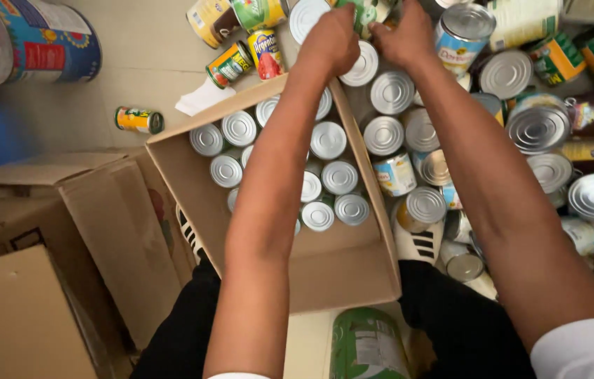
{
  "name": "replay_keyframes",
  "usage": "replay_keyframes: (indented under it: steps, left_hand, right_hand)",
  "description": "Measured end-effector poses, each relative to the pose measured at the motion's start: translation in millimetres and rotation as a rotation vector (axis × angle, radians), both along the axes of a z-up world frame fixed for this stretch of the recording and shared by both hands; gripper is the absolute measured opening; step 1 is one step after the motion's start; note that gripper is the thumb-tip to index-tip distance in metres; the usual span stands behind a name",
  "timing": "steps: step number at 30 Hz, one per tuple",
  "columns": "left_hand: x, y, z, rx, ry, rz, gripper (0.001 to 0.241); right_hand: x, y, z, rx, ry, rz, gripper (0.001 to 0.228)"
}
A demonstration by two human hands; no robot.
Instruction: The person organizes cans by hand, picking them up from a pile on the floor and placing them neatly into a cardboard box.
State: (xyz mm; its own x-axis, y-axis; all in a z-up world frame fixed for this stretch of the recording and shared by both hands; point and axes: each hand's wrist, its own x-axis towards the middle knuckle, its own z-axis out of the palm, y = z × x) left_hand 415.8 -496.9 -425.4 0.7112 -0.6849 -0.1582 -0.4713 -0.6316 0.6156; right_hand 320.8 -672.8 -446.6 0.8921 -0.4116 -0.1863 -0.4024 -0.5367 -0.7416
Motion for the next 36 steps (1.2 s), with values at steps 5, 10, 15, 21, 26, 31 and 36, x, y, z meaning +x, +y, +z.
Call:
replay_keyframes:
  steps: [5, 10, 15, 21, 26, 31, 36]
  left_hand:
    - [7, -5, 15, 0.148, 0.080, 0.023, 0.036]
    - [5, -5, 34, 0.195, 0.184, 0.131, 0.045]
    - [8, -6, 40, 0.241, 0.181, 0.204, 0.052]
    - [7, 6, 11, -0.021, -0.024, 0.240, 0.032]
    - [21, 14, -57, -0.248, -0.073, 0.272, 0.023]
    - [2, 24, 39, -0.448, 0.194, 0.456, 0.031]
    - [-30, 48, 110, -0.717, 0.441, 0.394, 0.033]
  right_hand:
    - [3, 1, 0, 0.023, 0.053, -0.018, 0.066]
    - [5, 5, -5, 0.038, 0.100, -0.004, 0.069]
    - [0, 1, -26, 0.255, -0.125, -0.018, 0.068]
    - [-2, 8, 18, 0.312, -0.101, -0.013, 0.050]
    - [-12, 3, 19, 0.373, -0.044, 0.050, 0.042]
    - [-26, -11, 74, 0.799, -0.163, 0.048, 0.040]
    - [-56, 6, 161, 1.106, 0.059, 0.069, 0.057]
